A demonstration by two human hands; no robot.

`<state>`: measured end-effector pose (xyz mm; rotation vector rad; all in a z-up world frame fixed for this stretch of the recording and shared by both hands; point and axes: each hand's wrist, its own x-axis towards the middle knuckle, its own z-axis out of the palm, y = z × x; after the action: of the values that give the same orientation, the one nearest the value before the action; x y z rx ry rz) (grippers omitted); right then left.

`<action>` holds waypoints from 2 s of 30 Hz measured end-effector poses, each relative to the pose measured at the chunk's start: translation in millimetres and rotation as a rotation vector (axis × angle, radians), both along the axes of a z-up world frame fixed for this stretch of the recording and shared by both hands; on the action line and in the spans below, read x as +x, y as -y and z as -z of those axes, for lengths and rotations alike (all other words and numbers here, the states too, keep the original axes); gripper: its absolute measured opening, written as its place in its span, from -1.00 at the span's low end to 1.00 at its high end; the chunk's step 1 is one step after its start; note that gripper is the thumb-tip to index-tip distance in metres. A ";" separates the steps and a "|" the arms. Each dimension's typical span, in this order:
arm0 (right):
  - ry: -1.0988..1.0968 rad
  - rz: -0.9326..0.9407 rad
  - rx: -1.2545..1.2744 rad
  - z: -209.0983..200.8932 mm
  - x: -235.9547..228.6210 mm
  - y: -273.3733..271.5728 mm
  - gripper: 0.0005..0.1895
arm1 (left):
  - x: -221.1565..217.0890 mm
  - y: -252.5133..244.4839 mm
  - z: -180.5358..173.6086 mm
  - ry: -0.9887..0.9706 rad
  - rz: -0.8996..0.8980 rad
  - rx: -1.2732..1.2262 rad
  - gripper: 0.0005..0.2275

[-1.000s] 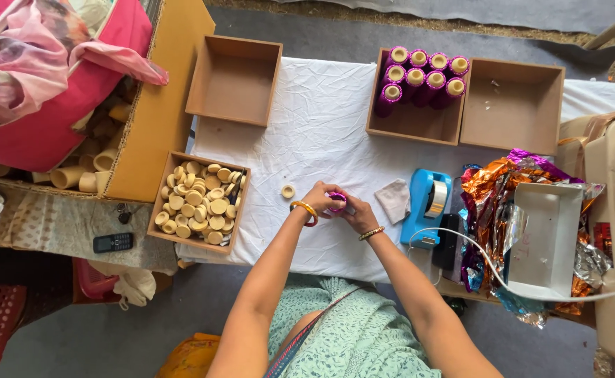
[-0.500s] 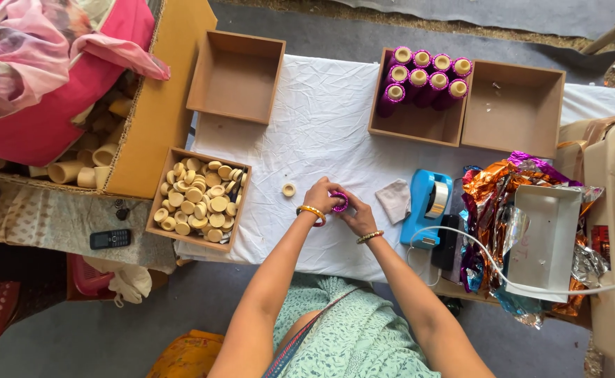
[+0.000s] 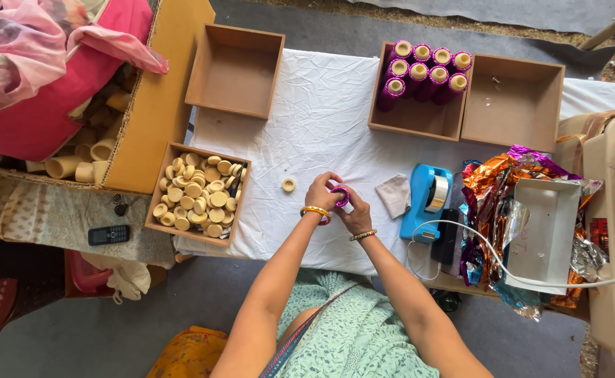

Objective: Wrapping small cylindrical tubes with foil paper and securing them with tape.

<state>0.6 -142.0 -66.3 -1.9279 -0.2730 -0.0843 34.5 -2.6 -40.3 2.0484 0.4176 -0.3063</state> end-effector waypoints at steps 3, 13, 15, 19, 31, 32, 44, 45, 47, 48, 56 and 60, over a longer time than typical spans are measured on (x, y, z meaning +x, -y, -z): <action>-0.024 -0.017 0.022 2.5 -0.7 0.9 -0.37 | -4.3 2.7 18.2 0.071 0.000 0.094 -0.69; 0.038 -0.043 -0.020 -3.9 39.1 22.2 -0.38 | -17.5 -88.5 50.7 0.459 -0.002 0.501 -0.61; 0.018 -0.058 0.057 10.4 41.6 22.4 -0.38 | -30.3 -102.3 64.6 0.558 0.174 0.739 -0.59; -0.021 -0.039 0.078 -1.3 38.2 22.0 -0.35 | -43.2 -106.8 100.1 0.479 0.218 0.703 -0.69; 0.002 0.013 0.007 16.5 42.5 24.0 -0.39 | 9.2 15.4 -48.6 0.665 0.300 0.140 -0.70; 0.015 0.013 0.007 18.0 43.0 24.8 -0.40 | 11.6 18.8 -43.7 0.677 0.345 0.212 -0.73; -0.004 0.009 0.013 14.4 42.8 25.1 -0.39 | 19.6 27.2 -26.7 0.659 0.447 0.418 -0.89; -0.005 0.013 0.005 14.2 42.7 25.4 -0.39 | 20.0 27.7 -26.5 0.657 0.458 0.430 -0.91; -0.017 0.015 -0.008 14.0 42.2 25.4 -0.39 | 19.9 27.9 -23.9 0.646 0.480 0.458 -0.92; -0.027 0.018 -0.021 13.4 42.8 25.6 -0.40 | 20.6 28.1 -23.0 0.637 0.503 0.486 -0.93; -0.014 -0.013 -0.011 12.8 43.9 28.1 -0.37 | 8.4 21.6 -33.8 0.702 0.458 0.454 -0.97; 0.001 -0.023 -0.008 11.8 44.5 28.6 -0.32 | 5.4 15.8 -30.6 0.805 0.378 0.319 -0.85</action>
<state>45.1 -170.6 -78.1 -1.9318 -0.2971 -0.0692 39.9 -18.4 -9.7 2.3483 -0.4449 0.3923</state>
